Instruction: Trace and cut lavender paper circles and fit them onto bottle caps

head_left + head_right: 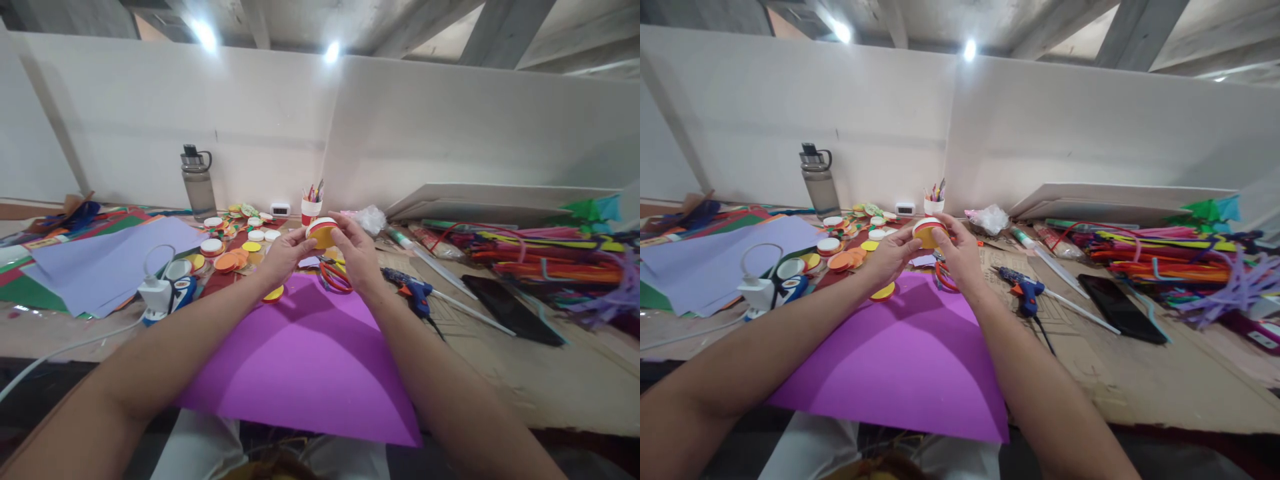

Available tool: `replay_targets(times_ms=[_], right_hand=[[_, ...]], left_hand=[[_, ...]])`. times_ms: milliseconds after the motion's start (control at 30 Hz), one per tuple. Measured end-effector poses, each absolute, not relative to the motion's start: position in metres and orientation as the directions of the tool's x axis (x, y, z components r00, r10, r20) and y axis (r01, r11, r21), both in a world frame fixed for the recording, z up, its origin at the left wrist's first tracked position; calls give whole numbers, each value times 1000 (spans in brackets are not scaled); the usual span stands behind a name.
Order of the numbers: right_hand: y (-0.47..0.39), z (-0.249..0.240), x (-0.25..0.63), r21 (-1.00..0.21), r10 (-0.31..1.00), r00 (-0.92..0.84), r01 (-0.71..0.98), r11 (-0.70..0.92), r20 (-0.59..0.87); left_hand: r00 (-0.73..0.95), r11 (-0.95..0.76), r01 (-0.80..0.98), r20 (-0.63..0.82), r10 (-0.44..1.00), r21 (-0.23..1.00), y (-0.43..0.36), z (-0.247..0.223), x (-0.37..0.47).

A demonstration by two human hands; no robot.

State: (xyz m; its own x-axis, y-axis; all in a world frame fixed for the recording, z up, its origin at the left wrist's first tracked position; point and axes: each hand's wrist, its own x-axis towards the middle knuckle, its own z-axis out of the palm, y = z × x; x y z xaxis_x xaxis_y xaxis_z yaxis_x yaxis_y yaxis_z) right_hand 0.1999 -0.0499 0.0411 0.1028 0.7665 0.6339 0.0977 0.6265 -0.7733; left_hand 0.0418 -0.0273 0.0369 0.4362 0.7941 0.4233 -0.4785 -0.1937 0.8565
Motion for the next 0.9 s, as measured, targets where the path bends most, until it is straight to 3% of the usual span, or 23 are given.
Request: replay_targets(times_ms=[233, 467, 600, 700, 900], right_hand=[[-53, 46, 202, -786, 770, 158, 115, 608, 619], [-45, 38, 199, -874, 876, 161, -109, 474, 455], [-43, 36, 199, -887, 891, 92, -92, 452, 445], [-43, 36, 199, -877, 879, 79, -67, 476, 471], [-44, 35, 198, -896, 892, 141, -62, 441, 429]], left_hand=[[445, -273, -384, 436, 782, 882, -32, 39, 42], [382, -355, -149, 385, 840, 923, -49, 54, 39], [334, -440, -62, 434, 836, 896, -46, 54, 37], [356, -442, -81, 440, 824, 894, -40, 52, 36], [430, -273, -227, 348, 833, 935, -29, 45, 36]])
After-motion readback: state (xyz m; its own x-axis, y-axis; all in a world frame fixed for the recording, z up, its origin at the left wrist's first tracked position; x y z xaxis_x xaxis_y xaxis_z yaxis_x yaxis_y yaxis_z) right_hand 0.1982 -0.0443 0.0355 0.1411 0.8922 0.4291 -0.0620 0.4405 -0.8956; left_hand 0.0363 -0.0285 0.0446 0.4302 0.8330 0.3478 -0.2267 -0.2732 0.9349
